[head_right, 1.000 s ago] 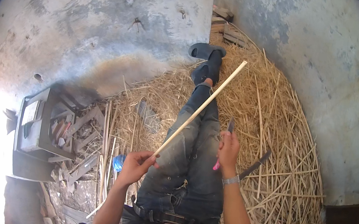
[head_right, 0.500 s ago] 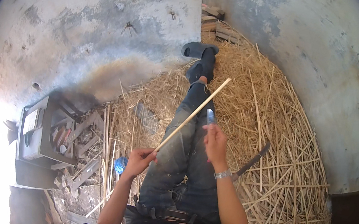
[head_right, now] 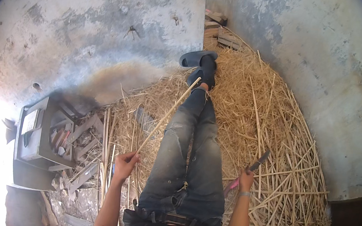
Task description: The person shapes a wood stick by removing thin shavings from its surface using a handheld blade and a larger machete while sitting on a straw-covered floor.
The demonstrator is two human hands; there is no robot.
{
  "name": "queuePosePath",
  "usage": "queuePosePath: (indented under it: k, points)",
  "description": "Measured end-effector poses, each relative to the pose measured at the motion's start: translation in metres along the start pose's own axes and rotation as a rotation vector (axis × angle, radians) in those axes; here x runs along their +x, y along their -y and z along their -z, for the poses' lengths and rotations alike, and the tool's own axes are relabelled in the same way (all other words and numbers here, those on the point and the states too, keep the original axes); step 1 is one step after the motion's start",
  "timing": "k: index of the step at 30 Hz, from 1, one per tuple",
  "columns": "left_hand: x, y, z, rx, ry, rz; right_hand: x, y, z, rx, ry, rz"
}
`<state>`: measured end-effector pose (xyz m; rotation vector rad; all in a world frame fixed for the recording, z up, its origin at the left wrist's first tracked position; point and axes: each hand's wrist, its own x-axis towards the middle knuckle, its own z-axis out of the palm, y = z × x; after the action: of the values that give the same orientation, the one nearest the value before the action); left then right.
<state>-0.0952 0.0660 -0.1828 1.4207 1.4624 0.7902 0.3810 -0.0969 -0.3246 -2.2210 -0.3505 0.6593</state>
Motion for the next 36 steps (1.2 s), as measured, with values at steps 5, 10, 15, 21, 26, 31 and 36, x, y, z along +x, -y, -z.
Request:
queuePosePath:
  k: [5,10,15,21,26,31,36]
  points:
    - [0.002,-0.01,-0.004,-0.05,-0.02,-0.054,0.019,-0.072,-0.011,0.111,-0.022,-0.219]
    - [0.006,-0.022,-0.004,-0.052,-0.014,-0.069,0.026,-0.126,-0.043,-0.103,-0.112,-0.158]
    - [0.0,-0.022,0.001,-0.133,-0.071,-0.139,-0.011,-0.105,-0.049,-0.155,-0.055,-0.088]
    - [-0.014,-0.025,0.007,-0.124,-0.051,-0.091,-0.029,-0.085,-0.048,-0.227,-0.108,-0.197]
    - [-0.02,-0.027,0.003,-0.189,-0.093,-0.119,-0.01,-0.089,-0.057,-0.413,-0.018,-0.226]
    - [-0.038,-0.037,0.014,-0.164,-0.107,-0.054,-0.023,-0.067,-0.059,-0.447,0.126,-0.337]
    - [-0.037,-0.031,0.01,-0.197,-0.1,-0.065,-0.011,-0.084,-0.058,-0.395,0.088,-0.321]
